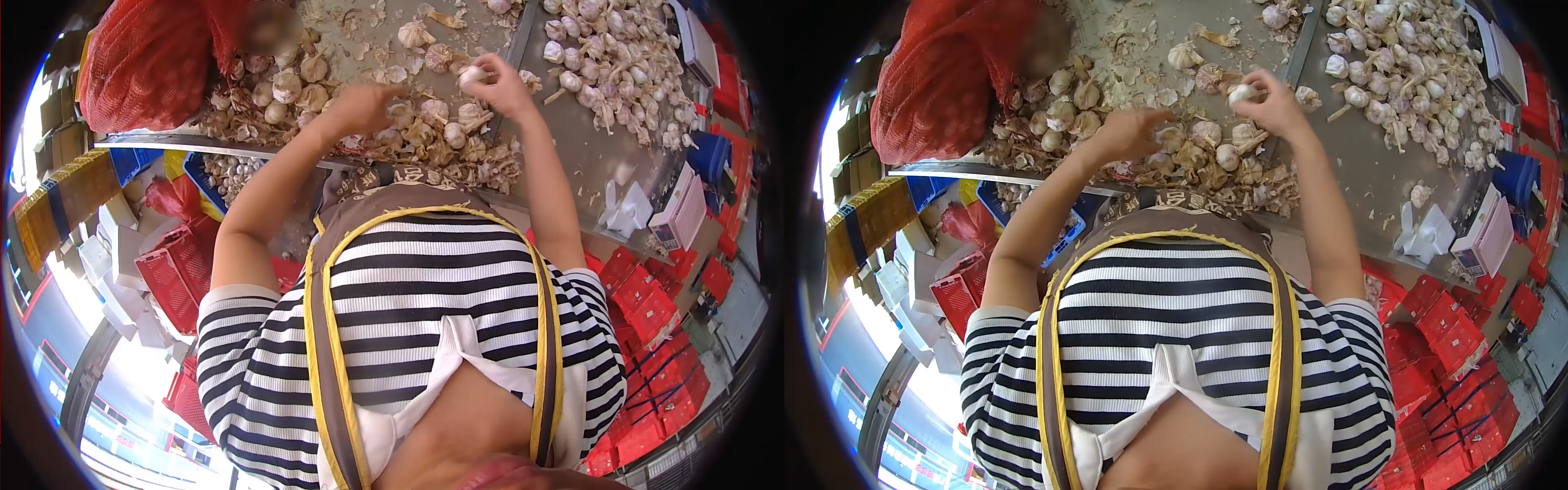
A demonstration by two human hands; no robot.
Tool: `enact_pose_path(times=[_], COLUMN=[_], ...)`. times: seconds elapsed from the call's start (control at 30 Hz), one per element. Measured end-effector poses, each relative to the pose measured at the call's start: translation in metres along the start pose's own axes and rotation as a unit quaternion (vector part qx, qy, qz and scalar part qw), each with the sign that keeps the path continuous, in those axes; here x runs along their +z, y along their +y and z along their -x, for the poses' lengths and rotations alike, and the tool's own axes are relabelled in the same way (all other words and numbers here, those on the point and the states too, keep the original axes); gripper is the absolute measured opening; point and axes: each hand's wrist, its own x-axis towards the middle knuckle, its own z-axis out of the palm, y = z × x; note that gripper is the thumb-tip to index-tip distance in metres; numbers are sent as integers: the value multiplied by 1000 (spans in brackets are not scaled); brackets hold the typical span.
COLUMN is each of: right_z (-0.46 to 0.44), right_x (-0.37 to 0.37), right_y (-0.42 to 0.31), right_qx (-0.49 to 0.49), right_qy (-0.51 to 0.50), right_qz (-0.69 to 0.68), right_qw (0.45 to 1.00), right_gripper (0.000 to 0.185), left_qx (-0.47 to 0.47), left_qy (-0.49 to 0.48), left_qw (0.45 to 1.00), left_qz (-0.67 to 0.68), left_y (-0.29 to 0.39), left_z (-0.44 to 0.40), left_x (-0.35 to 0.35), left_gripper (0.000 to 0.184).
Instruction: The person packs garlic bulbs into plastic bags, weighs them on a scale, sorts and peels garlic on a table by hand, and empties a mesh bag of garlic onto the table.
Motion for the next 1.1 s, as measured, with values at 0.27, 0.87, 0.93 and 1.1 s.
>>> enact_pose_path(times=[0.27,0.87,0.93,1.1], right_z=[37,54,56,87], right_x=[-36,24,12,37], right_y=[-11,-1,-1,-5], right_qx=[-20,11,63,128], right_qy=[-110,-179,-220,-216], right_qz=[-347,82,-111,-678], right_qw=[931,980,967,691], right_gripper=[22,45,45,39], left_qx=[30,73,62,218], left_qy=[-83,53,135,270], left_qw=[996,744,787,903], left_qz=[-30,663,598,255], left_y=[10,37,51,113], left_z=[-12,27,24,21], left_x=[-4,-35,-30,-15], left_gripper=[57,51,47,47])
